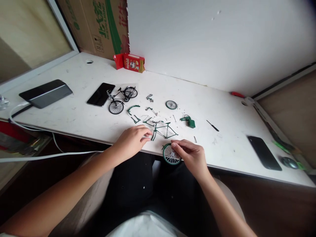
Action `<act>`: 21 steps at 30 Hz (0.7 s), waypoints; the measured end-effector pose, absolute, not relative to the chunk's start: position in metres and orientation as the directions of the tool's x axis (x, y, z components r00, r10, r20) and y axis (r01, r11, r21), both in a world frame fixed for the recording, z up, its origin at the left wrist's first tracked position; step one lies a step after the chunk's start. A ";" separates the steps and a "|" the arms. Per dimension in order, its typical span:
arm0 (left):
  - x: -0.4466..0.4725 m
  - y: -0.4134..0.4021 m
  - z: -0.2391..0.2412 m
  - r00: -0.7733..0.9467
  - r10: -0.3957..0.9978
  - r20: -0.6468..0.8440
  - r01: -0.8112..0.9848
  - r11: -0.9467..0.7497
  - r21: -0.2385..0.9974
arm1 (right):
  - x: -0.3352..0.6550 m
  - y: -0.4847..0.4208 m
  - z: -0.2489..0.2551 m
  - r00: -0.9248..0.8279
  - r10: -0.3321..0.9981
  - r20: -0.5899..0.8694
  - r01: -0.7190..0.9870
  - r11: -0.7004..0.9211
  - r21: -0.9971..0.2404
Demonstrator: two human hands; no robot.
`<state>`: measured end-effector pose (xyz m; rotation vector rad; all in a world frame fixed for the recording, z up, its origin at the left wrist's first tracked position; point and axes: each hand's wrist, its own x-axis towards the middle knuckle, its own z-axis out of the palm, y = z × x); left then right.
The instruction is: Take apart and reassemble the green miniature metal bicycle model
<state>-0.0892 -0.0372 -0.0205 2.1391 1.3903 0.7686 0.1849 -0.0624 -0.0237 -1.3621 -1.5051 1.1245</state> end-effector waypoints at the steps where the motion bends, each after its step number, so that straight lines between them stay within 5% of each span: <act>1: -0.089 -0.036 -0.020 0.327 0.918 0.224 0.674 -0.393 0.625 | 0.186 -0.062 -0.024 -0.097 0.995 -0.005 0.275 0.022 -0.961; 7: -0.094 -0.016 -0.005 0.344 0.853 0.392 0.757 -0.499 0.421 | 0.188 -0.058 -0.021 -0.058 0.998 -0.008 0.217 0.004 -0.976; 15: -0.068 0.014 0.001 0.205 0.979 0.023 0.772 -0.176 0.611 | 0.190 -0.056 -0.019 -0.030 0.999 -0.024 0.229 -0.017 -0.973; 21: -0.056 0.018 -0.005 0.204 0.979 -0.007 0.732 -0.148 0.665 | 0.191 -0.056 -0.022 -0.031 0.998 -0.051 0.225 -0.042 -0.973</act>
